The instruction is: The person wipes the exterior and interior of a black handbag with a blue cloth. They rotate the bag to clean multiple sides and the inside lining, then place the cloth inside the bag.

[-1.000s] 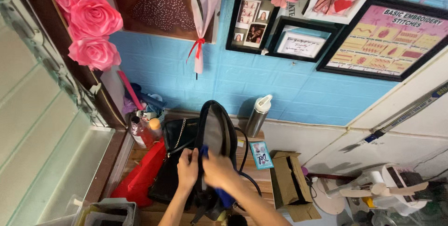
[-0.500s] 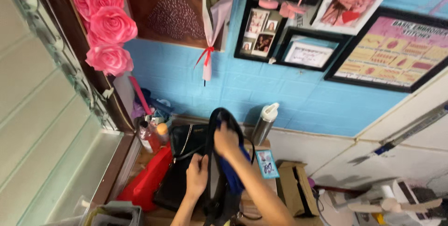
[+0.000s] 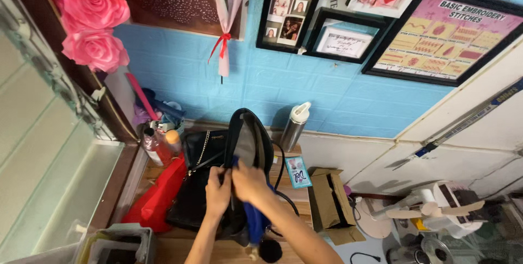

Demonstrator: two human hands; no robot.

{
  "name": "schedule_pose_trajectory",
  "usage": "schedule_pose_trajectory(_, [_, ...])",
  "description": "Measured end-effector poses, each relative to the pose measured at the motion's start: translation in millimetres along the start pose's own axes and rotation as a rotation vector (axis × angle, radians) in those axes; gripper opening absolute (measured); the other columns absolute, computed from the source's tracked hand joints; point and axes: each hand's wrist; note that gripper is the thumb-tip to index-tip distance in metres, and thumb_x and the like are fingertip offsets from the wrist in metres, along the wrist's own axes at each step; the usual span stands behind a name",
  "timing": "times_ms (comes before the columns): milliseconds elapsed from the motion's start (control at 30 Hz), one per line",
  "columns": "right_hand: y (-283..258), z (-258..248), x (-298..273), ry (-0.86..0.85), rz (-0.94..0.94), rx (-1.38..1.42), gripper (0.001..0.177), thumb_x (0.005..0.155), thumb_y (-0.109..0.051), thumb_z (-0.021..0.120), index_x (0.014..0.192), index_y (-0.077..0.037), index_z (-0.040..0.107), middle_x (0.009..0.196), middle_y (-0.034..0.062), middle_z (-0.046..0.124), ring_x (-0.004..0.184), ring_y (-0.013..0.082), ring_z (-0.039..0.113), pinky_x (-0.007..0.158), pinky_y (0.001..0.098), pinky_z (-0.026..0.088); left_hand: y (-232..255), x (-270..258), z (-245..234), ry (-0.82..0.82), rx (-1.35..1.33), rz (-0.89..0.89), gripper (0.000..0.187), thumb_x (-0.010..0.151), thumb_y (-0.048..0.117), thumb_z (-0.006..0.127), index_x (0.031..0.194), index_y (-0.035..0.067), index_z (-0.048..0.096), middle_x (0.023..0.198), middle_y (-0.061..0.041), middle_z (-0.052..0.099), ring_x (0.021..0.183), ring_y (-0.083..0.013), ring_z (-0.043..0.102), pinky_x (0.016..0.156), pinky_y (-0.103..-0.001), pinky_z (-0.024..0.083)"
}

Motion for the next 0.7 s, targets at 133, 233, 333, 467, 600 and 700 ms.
schedule_pose_trajectory(133, [-1, 4, 6, 0.088, 0.016, 0.101, 0.031, 0.086, -0.016, 0.067, 0.113, -0.001, 0.064, 0.129, 0.0236, 0.061, 0.094, 0.0453, 0.071, 0.078, 0.0547, 0.059, 12, -6, -7, -0.038, -0.031, 0.017, 0.016, 0.097, 0.019, 0.064, 0.102, 0.005, 0.059, 0.085, -0.021, 0.073, 0.082, -0.0314, 0.076, 0.072, -0.041, 0.056])
schedule_pose_trajectory(233, [-6, 1, -22, -0.041, -0.077, 0.091, 0.037, 0.080, -0.015, 0.070, 0.112, 0.002, 0.064, 0.128, 0.0277, 0.059, 0.095, 0.0453, 0.071, 0.079, 0.0532, 0.059, 28, -1, -13, -0.007, -0.021, 0.056, 0.016, 0.098, 0.018, 0.065, 0.100, 0.003, 0.058, 0.093, -0.022, 0.072, 0.094, -0.0379, 0.073, 0.079, -0.043, 0.056])
schedule_pose_trajectory(333, [-4, -8, -61, -0.151, -0.143, 0.136, 0.036, 0.081, -0.018, 0.070, 0.109, 0.005, 0.067, 0.136, 0.0316, 0.053, 0.097, 0.0467, 0.070, 0.082, 0.0526, 0.059, 56, -6, -19, 0.046, 0.158, 0.206, 0.020, 0.091, 0.008, 0.065, 0.108, 0.000, 0.058, 0.106, -0.023, 0.069, 0.103, -0.0435, 0.065, 0.087, -0.047, 0.050])
schedule_pose_trajectory(467, [16, -3, -95, -0.027, -0.148, 0.368, 0.045, 0.080, -0.017, 0.067, 0.121, 0.001, 0.067, 0.129, 0.0251, 0.062, 0.105, 0.0430, 0.067, 0.090, 0.0509, 0.055, 89, -17, -25, 0.275, 0.671, 0.701, 0.047, 0.065, -0.004, 0.058, 0.112, -0.001, 0.065, 0.125, -0.029, 0.064, 0.114, -0.0451, 0.058, 0.101, -0.045, 0.043])
schedule_pose_trajectory(600, [41, 39, -94, 0.567, -0.076, 0.777, 0.051, 0.077, -0.019, 0.070, 0.123, 0.004, 0.068, 0.121, 0.0195, 0.069, 0.113, 0.0334, 0.068, 0.101, 0.0431, 0.053, 88, -5, -20, -0.153, 0.712, 0.938, 0.038, 0.067, 0.000, 0.063, 0.105, -0.002, 0.068, 0.111, -0.022, 0.068, 0.114, -0.0402, 0.061, 0.103, -0.044, 0.044])
schedule_pose_trajectory(700, [60, 75, -80, 1.001, 0.236, 0.940, 0.054, 0.086, -0.025, 0.070, 0.129, 0.007, 0.062, 0.124, 0.0211, 0.067, 0.115, 0.0323, 0.066, 0.101, 0.0418, 0.050, 67, -3, -1, -0.555, 0.862, 0.802, 0.024, 0.075, 0.000, 0.062, 0.097, 0.000, 0.070, 0.107, -0.018, 0.069, 0.111, -0.0367, 0.065, 0.103, -0.044, 0.049])
Point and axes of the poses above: each hand's wrist, its own x-axis towards the middle knuckle, its own z-axis out of the palm, y = z × x
